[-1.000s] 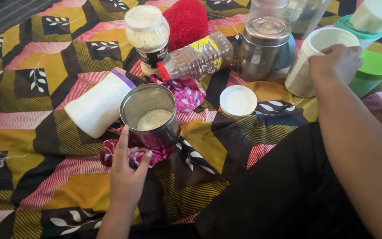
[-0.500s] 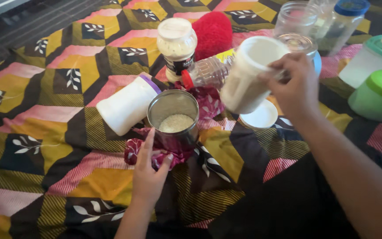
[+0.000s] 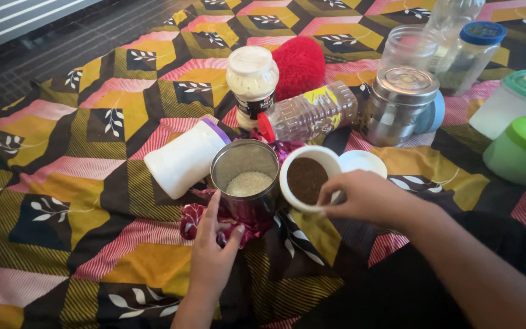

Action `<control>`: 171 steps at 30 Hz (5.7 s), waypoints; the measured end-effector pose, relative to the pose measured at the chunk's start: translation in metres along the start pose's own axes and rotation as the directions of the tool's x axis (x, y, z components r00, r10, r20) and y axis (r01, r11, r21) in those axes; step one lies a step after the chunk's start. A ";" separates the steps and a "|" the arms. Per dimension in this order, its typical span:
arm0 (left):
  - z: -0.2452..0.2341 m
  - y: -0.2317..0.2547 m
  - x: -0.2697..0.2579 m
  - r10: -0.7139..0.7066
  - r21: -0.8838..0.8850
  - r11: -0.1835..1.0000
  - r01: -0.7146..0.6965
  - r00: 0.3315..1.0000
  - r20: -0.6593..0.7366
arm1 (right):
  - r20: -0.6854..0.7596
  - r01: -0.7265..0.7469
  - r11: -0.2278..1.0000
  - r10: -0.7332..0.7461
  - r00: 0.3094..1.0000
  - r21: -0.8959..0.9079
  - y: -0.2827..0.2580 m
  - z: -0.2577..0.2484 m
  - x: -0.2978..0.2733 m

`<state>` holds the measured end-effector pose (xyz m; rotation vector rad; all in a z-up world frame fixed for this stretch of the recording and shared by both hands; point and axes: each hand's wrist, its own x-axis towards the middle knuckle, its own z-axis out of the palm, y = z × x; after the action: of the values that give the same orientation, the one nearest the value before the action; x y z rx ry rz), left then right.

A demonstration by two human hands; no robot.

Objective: The person sits on the floor and wipes several plastic and metal containers with a cloth, then pours a granular substance from a metal tin into a plastic jar. The person continues wiping the containers and their lids before placing them back on the floor.

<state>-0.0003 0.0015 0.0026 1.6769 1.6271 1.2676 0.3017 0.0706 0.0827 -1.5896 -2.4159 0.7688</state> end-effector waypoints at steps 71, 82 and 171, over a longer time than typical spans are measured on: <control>0.089 0.137 0.166 0.189 0.503 0.853 -0.141 0.981 -0.045 | -0.535 0.293 0.448 0.710 0.458 0.845 0.127 -0.012 0.054; 0.085 0.134 0.167 0.213 0.509 0.847 -0.154 0.975 -0.060 | -0.357 0.259 0.255 0.776 0.521 0.932 0.119 -0.023 0.044; -0.017 -0.097 0.202 -0.188 0.854 0.499 0.151 0.980 -0.064 | -0.443 0.279 0.959 -0.226 0.868 0.058 -0.070 0.067 0.038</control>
<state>-0.0910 0.2065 -0.0142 1.9250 2.5652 0.2383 0.2026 0.0606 0.0538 -1.2060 -2.1439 0.4433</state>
